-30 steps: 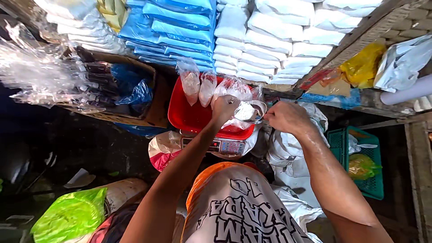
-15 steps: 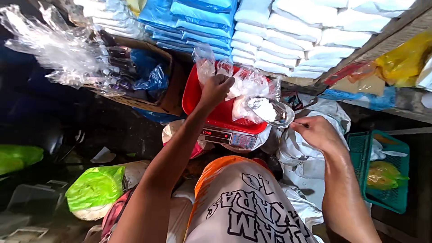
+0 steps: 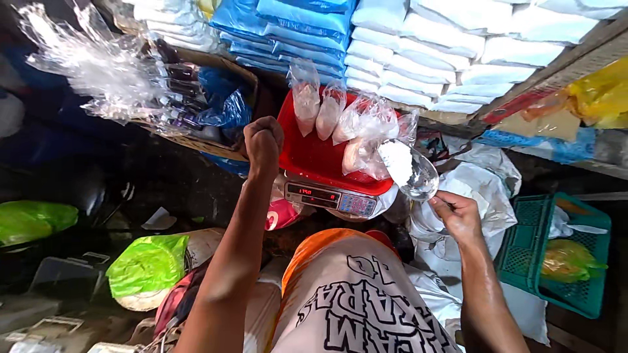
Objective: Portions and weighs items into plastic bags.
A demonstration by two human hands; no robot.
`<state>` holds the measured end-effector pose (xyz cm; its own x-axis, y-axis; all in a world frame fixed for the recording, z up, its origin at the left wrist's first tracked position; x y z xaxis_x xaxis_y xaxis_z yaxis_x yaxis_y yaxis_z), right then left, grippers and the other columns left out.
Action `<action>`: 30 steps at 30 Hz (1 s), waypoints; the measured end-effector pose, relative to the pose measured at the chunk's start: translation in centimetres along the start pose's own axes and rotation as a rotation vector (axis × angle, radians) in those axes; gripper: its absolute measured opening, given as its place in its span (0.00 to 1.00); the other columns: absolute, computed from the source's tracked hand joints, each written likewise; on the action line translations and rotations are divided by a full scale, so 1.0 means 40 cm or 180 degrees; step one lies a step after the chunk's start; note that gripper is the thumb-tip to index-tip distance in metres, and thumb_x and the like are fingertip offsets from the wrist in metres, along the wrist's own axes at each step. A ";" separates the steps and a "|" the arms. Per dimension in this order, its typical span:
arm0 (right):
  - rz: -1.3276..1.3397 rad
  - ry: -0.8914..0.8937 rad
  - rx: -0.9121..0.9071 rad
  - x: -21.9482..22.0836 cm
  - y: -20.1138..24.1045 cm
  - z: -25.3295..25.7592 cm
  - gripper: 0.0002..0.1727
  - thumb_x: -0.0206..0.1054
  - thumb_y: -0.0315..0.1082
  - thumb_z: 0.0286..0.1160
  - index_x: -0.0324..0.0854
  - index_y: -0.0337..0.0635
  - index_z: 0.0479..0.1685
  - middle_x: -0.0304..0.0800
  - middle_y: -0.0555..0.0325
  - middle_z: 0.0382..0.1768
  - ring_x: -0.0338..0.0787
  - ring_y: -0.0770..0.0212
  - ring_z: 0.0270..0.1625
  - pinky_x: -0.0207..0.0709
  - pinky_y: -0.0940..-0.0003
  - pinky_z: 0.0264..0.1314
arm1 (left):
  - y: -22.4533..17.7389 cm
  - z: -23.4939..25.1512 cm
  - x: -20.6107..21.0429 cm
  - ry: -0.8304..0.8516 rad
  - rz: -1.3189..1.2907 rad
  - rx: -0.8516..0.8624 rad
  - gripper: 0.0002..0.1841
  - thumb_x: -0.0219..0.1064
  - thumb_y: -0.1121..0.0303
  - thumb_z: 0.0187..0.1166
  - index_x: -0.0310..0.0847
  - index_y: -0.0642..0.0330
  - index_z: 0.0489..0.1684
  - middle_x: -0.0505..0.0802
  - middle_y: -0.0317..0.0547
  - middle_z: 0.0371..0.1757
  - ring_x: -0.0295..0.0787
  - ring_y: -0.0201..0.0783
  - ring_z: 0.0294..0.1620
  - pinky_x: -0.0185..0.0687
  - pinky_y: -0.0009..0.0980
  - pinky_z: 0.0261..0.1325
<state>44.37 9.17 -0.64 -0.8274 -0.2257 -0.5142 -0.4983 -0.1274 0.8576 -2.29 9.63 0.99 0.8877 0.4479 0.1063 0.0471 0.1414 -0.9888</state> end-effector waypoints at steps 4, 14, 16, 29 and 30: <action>0.0184 -0.0087 -0.0207 0.032 0.002 0.026 0.10 0.70 0.33 0.80 0.93 0.42 0.52 0.95 0.60 0.37 0.85 0.74 0.27 0.82 0.73 0.33 | 0.024 -0.010 0.022 0.0055 -0.0169 -0.0158 0.20 0.43 0.76 0.74 0.64 0.45 0.10 0.71 0.27 0.08 0.60 0.25 0.08 0.53 0.23 0.13; 0.0286 -0.0870 0.0440 -0.218 -0.211 -0.119 0.10 0.66 0.36 0.82 0.89 0.40 0.42 0.80 0.71 0.22 0.75 0.77 0.22 0.73 0.77 0.28 | -0.019 -0.024 0.026 0.0238 -0.0014 -0.0513 0.27 0.33 0.57 0.91 0.81 0.50 0.33 0.90 0.33 0.26 0.84 0.30 0.24 0.83 0.28 0.30; 0.0005 -0.1068 0.0821 -0.272 -0.285 -0.152 0.12 0.66 0.37 0.83 0.88 0.38 0.42 0.80 0.69 0.22 0.76 0.77 0.23 0.75 0.76 0.30 | -0.041 -0.040 0.036 0.0506 0.0117 -0.0425 0.31 0.31 0.52 0.94 0.84 0.55 0.44 0.95 0.38 0.40 0.93 0.38 0.42 0.90 0.42 0.55; -0.2027 0.0576 0.3428 -0.436 -0.775 -0.022 0.26 0.66 0.51 0.76 0.88 0.36 0.55 0.90 0.33 0.57 0.88 0.31 0.62 0.77 0.23 0.58 | 0.011 -0.137 0.517 0.0742 -0.0653 0.0332 0.13 0.48 0.63 0.92 0.75 0.47 0.34 0.79 0.28 0.22 0.79 0.33 0.23 0.86 0.39 0.47; -0.2111 0.0727 0.3382 -0.433 -0.795 0.010 0.26 0.67 0.51 0.76 0.87 0.35 0.57 0.90 0.33 0.58 0.88 0.31 0.63 0.77 0.24 0.59 | 0.007 -0.143 0.578 0.0811 -0.0622 0.0301 0.14 0.48 0.62 0.93 0.75 0.46 0.34 0.79 0.28 0.23 0.79 0.32 0.23 0.86 0.38 0.46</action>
<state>74.45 17.52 -19.01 -0.3305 -0.5898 -0.7369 -0.8467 0.5303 -0.0447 20.86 14.99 2.58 0.9526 0.1709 0.2516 0.1956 0.2896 -0.9370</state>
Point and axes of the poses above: each hand's wrist, its own z-axis towards the middle knuckle, its own x-axis out of the palm, y = z × x, the point moved 3 cm from there along z, towards the middle knuckle
